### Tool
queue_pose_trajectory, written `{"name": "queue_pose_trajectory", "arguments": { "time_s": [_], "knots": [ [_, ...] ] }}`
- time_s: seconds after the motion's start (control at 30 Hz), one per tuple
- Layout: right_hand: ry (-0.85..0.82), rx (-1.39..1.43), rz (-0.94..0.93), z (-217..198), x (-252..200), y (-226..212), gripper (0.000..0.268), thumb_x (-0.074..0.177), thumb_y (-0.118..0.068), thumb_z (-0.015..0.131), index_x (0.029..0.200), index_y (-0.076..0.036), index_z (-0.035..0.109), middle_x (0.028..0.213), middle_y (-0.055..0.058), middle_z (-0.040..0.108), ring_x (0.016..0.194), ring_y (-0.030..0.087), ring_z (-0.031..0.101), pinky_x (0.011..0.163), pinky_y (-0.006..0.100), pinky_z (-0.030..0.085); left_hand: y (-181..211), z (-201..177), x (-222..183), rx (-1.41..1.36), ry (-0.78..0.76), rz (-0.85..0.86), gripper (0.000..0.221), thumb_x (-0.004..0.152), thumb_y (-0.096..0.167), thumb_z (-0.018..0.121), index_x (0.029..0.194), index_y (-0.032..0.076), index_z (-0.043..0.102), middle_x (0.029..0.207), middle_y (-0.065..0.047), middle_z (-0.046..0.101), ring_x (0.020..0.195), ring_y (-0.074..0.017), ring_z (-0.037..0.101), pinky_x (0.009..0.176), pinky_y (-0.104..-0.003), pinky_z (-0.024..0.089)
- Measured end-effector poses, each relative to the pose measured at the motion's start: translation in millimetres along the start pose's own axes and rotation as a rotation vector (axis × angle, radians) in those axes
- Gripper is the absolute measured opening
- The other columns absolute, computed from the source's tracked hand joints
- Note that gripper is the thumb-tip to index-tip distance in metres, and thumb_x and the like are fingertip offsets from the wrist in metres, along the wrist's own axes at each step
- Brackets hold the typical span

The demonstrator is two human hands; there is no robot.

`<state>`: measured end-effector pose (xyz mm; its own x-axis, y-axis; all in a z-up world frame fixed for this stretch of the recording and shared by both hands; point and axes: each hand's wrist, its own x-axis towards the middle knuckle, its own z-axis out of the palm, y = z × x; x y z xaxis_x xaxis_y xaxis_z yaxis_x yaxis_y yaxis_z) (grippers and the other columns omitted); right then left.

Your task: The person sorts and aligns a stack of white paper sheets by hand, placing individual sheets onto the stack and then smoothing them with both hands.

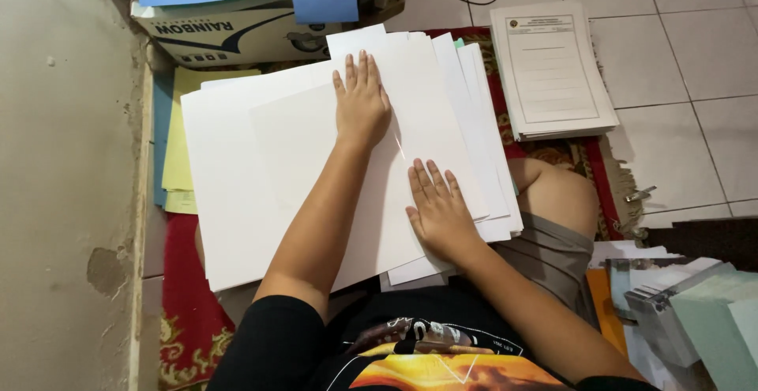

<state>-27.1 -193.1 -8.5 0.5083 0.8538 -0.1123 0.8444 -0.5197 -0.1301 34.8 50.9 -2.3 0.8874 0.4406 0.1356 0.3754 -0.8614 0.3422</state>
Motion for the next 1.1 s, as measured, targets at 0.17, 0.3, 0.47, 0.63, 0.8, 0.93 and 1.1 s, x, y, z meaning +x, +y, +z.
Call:
{"name": "queue_pose_trajectory", "arguments": {
  "time_s": [0.17, 0.3, 0.47, 0.63, 0.8, 0.93, 1.1],
  "knots": [
    [0.018, -0.024, -0.037, 13, 6, 7, 0.071, 0.105, -0.043, 0.032, 0.162, -0.002, 0.020, 0.171, 0.018, 0.015, 0.158, 0.035, 0.009, 0.123, 0.054, 0.002, -26, 49, 10, -0.103, 0.282, -0.036, 0.061, 0.097, 0.014, 0.042, 0.156, -0.002, 0.037, 0.162, -0.023, 0.037, 0.153, -0.0416, 0.026, 0.124, -0.057, 0.020],
    [-0.001, -0.083, -0.082, 23, 20, 16, 0.078, 0.105, -0.047, 0.028, 0.162, -0.002, 0.000, 0.172, 0.015, -0.004, 0.158, 0.029, -0.004, 0.125, 0.050, -0.004, -23, 20, 3, -0.549, 0.284, -0.032, 0.059, 0.096, 0.004, 0.035, 0.153, -0.006, 0.033, 0.160, -0.025, 0.039, 0.153, -0.0421, 0.027, 0.127, -0.052, 0.017],
    [-0.042, -0.047, -0.075, 14, 59, 13, 0.076, 0.105, -0.046, 0.028, 0.163, -0.004, 0.002, 0.172, 0.014, -0.002, 0.158, 0.028, -0.002, 0.126, 0.048, -0.003, -31, 26, 4, -0.717, 0.343, -0.053, 0.053, 0.100, 0.006, 0.035, 0.152, -0.004, 0.037, 0.158, -0.022, 0.044, 0.154, -0.0382, 0.028, 0.128, -0.049, 0.018],
    [-0.028, 0.054, -0.051, -14, 125, 1, 0.076, 0.101, -0.041, 0.031, 0.162, -0.002, 0.010, 0.171, 0.017, 0.008, 0.158, 0.029, 0.005, 0.126, 0.046, 0.001, -30, 22, 3, -0.737, 0.353, -0.075, 0.051, 0.103, 0.010, 0.037, 0.153, 0.000, 0.038, 0.158, -0.019, 0.046, 0.154, -0.0366, 0.030, 0.128, -0.050, 0.022],
    [0.007, 0.084, 0.033, -37, 195, -4, 0.074, 0.101, -0.037, 0.030, 0.163, -0.004, 0.008, 0.171, 0.018, 0.005, 0.159, 0.030, 0.003, 0.127, 0.046, 0.002, -28, 19, 3, -0.748, 0.371, -0.067, 0.053, 0.106, 0.022, 0.038, 0.153, -0.002, 0.039, 0.164, -0.021, 0.034, 0.156, -0.0359, 0.026, 0.130, -0.050, 0.020],
    [-0.085, -0.046, 0.077, -32, 245, 3, 0.082, 0.104, -0.038, 0.038, 0.162, -0.002, -0.007, 0.172, 0.014, -0.010, 0.159, 0.026, -0.010, 0.128, 0.044, -0.004, -26, 12, 3, -0.782, 0.391, -0.087, 0.053, 0.108, 0.025, 0.034, 0.153, -0.001, 0.038, 0.166, -0.021, 0.031, 0.157, -0.0354, 0.024, 0.130, -0.047, 0.023],
    [0.020, -0.111, 0.068, -12, 259, 19, 0.070, 0.110, -0.036, 0.027, 0.163, -0.003, -0.003, 0.172, 0.014, -0.006, 0.159, 0.028, -0.004, 0.129, 0.045, 0.002, -25, 15, 7, -0.791, 0.368, -0.116, 0.056, 0.108, 0.027, 0.030, 0.156, -0.001, 0.033, 0.167, -0.020, 0.029, 0.159, -0.0340, 0.020, 0.130, -0.046, 0.018]
  ]
}}
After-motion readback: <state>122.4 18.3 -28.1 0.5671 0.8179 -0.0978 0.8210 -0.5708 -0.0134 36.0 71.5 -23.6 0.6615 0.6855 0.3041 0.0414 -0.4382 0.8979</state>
